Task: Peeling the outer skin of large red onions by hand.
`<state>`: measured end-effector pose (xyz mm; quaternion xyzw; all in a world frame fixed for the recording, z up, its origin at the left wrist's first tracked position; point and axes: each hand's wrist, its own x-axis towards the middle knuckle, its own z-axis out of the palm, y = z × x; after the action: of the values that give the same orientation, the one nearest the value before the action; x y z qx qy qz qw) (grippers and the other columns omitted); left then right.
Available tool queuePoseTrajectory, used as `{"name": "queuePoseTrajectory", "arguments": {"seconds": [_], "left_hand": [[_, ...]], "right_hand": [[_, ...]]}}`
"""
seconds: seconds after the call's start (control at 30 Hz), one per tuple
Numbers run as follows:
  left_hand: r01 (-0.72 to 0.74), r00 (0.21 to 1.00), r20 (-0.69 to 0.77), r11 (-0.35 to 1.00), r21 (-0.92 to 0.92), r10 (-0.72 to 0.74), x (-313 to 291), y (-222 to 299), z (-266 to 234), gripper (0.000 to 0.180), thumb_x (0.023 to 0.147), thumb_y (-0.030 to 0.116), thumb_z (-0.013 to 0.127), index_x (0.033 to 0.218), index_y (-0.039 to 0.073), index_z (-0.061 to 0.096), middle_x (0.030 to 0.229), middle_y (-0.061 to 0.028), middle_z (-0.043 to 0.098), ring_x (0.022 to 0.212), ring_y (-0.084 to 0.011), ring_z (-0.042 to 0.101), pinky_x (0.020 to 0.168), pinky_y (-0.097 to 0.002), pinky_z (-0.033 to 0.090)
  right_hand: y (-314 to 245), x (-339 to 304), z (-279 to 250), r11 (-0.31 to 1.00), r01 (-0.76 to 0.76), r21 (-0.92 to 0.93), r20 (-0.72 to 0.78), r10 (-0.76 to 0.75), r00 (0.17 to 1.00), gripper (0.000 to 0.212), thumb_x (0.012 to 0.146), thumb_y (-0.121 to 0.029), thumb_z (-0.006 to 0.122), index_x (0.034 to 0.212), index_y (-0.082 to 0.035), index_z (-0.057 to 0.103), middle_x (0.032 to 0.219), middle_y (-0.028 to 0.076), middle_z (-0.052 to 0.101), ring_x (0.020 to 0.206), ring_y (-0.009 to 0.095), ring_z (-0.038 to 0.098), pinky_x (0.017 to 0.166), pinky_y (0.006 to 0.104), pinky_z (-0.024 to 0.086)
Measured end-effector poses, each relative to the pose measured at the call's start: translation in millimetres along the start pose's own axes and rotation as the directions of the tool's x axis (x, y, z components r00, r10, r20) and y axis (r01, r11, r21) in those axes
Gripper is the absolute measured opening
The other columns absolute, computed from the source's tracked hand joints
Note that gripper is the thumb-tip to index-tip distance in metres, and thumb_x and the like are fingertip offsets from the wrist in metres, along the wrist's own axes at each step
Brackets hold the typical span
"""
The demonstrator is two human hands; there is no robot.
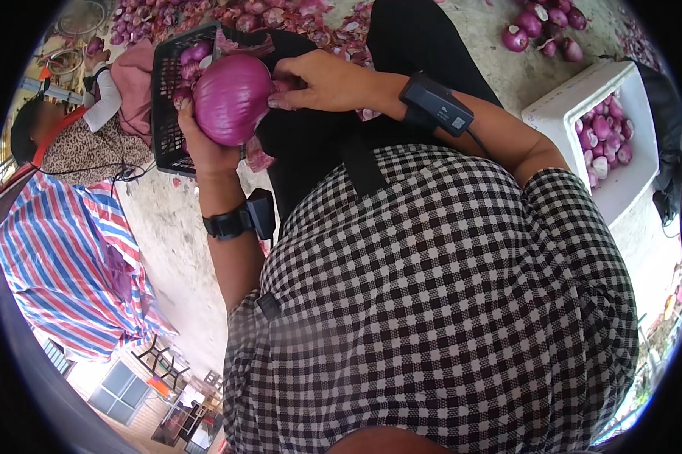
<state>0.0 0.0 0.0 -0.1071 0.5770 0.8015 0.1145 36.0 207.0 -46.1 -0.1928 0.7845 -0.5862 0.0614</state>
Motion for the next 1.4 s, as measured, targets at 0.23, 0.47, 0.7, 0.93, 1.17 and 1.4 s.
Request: {"name": "queuePoseTrajectory", "arguments": {"seconds": [0.23,0.47,0.7,0.93,1.17,1.4], "left_hand": [[0.041,0.999,-0.002,0.999,-0.032,-0.041,2,-3,-5,0.052,0.09,0.046,0.043,0.124,0.007,0.052,0.122,-0.01,0.058,0.112,-0.027,0.055,0.097,-0.0448,0.043],[0.06,0.998,-0.023,0.996,-0.062,-0.062,4,4,-11,0.054,0.09,0.047,0.042,0.127,0.01,0.051,0.125,-0.0106,0.056,0.114,-0.0302,0.054,0.097,-0.0485,0.042],[0.102,0.994,-0.026,0.993,-0.066,-0.104,12,7,-13,0.057,0.09,0.049,0.04,0.129,0.009,0.049,0.127,-0.0121,0.054,0.118,-0.0321,0.051,0.098,-0.0509,0.042],[0.187,0.982,0.035,0.976,-0.108,-0.185,7,14,-4,0.059,0.092,0.049,0.031,0.132,0.007,0.044,0.128,-0.0142,0.052,0.118,-0.0334,0.05,0.099,-0.0506,0.042],[0.143,0.988,0.073,0.987,-0.068,-0.138,19,10,-15,0.064,0.091,0.053,0.028,0.134,0.007,0.042,0.131,-0.0181,0.048,0.12,-0.0384,0.048,0.097,-0.0563,0.041],[0.107,0.994,0.008,0.994,-0.034,-0.107,16,10,-7,0.061,0.092,0.053,0.031,0.13,0.007,0.046,0.126,-0.0145,0.054,0.115,-0.0322,0.053,0.096,-0.0502,0.044]], "right_hand": [[0,-2,1,0.984,0.091,-0.155,0.005,-0.091,0.996,0.021,0.089,-0.02,0.059,0.098,-0.001,0.061,0.078,0.012,0.065,0.069,0.026,0.064,0.067,0.0361,0.051],[24,-4,-17,0.881,0.036,-0.471,-0.062,-0.073,0.995,0.018,0.083,-0.012,0.061,0.098,-0.004,0.063,0.093,0.014,0.065,0.085,0.031,0.063,0.078,0.0382,0.05],[17,-11,-12,0.718,0.274,-0.64,-0.117,-0.443,0.889,0.019,0.083,-0.015,0.063,0.099,-0.006,0.063,0.106,0.008,0.059,0.087,0.027,0.063,0.078,0.0354,0.051],[-19,-3,0,0.874,0.376,-0.309,-0.078,-0.417,0.905,0.021,0.081,-0.007,0.065,0.101,-0.007,0.06,0.096,0.006,0.059,0.084,0.024,0.063,0.072,0.0315,0.052],[-38,7,7,0.86,0.397,-0.32,-0.221,-0.475,0.852,0.03,0.08,-0.007,0.066,0.108,-0.012,0.059,0.1,0.005,0.057,0.084,0.024,0.063,0.074,0.0299,0.054],[-32,14,16,0.827,0.431,-0.361,-0.177,-0.515,0.839,0.029,0.079,-0.012,0.066,0.107,-0.012,0.058,0.096,0.006,0.056,0.084,0.027,0.061,0.07,0.0355,0.052]]}}
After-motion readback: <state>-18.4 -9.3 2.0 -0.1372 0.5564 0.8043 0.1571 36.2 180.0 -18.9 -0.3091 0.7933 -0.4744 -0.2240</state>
